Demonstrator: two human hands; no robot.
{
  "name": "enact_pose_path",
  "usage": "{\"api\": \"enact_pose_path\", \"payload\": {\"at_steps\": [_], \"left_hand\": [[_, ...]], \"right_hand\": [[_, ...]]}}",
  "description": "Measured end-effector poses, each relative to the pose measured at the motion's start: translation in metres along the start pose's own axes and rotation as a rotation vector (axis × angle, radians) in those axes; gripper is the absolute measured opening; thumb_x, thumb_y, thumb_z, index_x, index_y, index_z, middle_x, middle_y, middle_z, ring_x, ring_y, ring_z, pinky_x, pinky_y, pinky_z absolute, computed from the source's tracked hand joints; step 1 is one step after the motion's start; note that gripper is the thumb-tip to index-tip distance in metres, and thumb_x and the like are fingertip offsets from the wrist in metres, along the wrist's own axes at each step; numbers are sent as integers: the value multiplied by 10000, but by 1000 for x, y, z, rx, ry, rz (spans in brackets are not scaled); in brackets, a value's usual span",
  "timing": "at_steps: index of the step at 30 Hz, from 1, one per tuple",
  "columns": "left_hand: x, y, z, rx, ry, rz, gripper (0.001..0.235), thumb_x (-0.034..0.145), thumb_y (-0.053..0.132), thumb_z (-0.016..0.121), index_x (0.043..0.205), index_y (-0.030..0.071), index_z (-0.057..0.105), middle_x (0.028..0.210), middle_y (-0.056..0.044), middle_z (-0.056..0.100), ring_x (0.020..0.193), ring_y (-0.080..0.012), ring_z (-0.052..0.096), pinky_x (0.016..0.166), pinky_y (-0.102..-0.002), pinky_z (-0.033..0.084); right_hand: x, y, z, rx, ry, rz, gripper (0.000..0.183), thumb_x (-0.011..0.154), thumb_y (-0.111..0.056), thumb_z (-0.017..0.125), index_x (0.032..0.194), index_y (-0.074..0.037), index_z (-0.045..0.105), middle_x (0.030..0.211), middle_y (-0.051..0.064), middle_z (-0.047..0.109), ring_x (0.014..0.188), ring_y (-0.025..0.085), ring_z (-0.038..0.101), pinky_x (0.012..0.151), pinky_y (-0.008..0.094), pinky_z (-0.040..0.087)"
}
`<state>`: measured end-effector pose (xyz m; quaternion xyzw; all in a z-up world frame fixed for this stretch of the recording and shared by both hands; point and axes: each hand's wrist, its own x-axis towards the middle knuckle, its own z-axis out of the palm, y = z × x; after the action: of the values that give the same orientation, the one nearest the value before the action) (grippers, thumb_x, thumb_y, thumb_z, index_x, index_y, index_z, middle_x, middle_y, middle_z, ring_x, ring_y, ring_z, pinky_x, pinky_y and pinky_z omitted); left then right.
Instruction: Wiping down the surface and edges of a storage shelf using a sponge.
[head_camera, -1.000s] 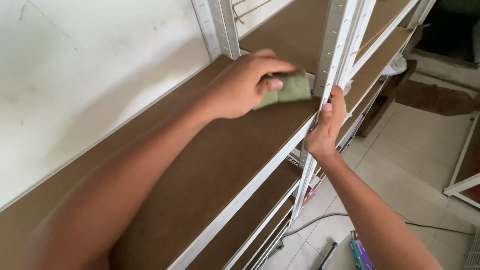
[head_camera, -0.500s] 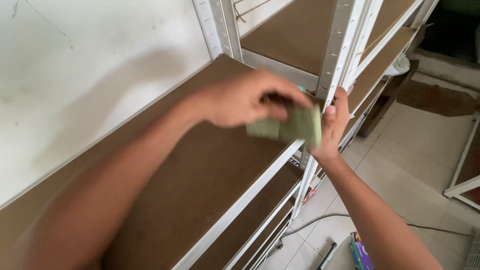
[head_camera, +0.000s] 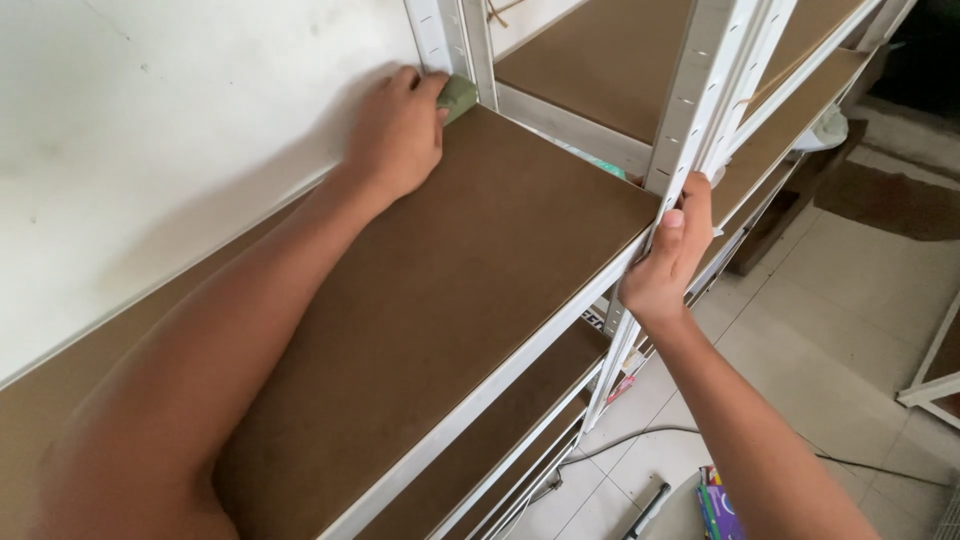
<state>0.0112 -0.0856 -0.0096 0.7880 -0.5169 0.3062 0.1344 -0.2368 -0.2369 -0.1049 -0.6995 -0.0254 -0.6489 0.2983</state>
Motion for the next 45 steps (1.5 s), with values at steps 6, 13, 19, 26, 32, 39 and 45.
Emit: {"api": "enact_pose_path", "payload": {"at_steps": [6, 13, 19, 26, 32, 39, 45], "left_hand": [[-8, 35, -4, -76, 5, 68, 325, 966, 14, 549, 1254, -81, 665, 953, -176, 638, 697, -269, 584, 689, -406, 528], [-21, 109, -24, -203, -97, 80, 329, 989, 38, 530, 1277, -56, 659, 898, -136, 624, 557, -149, 518, 459, -245, 480], [-39, 153, -44, -278, -47, 84, 351, 956, 240, 619, 1272, 117, 709, 1056, -164, 677, 953, -446, 722, 777, -549, 600], [-57, 170, -93, -572, -177, 203, 312, 1007, 98, 561, 1295, 84, 680, 1090, -215, 663, 1028, -487, 671, 888, -576, 553], [-61, 167, -135, -723, -346, 238, 293, 1013, 83, 547, 1271, 51, 682, 1104, -226, 692, 1068, -471, 672, 940, -580, 525], [-40, 70, -83, -103, -133, 9, 350, 1021, 219, 666, 1365, 154, 657, 1101, -133, 627, 1026, -404, 649, 867, -536, 541], [-69, 114, -83, -240, -120, -64, 366, 943, 14, 609, 1304, 23, 674, 1049, -118, 694, 780, -253, 660, 752, -396, 535]], "right_hand": [[1, -5, -2, 18, 12, 36, 532, 1121, -395, 238, 1185, 58, 510, 1036, 163, 514, 926, 269, 460, 912, 415, 389], [1, 3, -2, 40, 27, 24, 511, 1121, -382, 235, 1192, 50, 498, 983, 129, 444, 896, 240, 412, 867, 407, 367], [4, 5, 0, 137, 71, -35, 529, 1147, -419, 280, 1164, 22, 571, 987, 160, 515, 870, 276, 504, 837, 415, 407], [0, 18, -1, 195, 51, -28, 486, 1150, -372, 287, 1195, 36, 546, 959, 152, 522, 885, 259, 509, 814, 405, 418], [-5, 35, -1, 214, 22, -1, 492, 1152, -405, 286, 1199, 23, 525, 971, 155, 560, 896, 249, 514, 820, 408, 416], [1, 24, -6, 96, -17, -82, 601, 1072, -549, 521, 1286, 12, 498, 979, 209, 509, 877, 299, 500, 808, 433, 417], [5, -8, -8, 44, -63, -77, 629, 1114, -491, 347, 1268, 114, 425, 1064, 190, 422, 976, 299, 428, 931, 460, 392]]}}
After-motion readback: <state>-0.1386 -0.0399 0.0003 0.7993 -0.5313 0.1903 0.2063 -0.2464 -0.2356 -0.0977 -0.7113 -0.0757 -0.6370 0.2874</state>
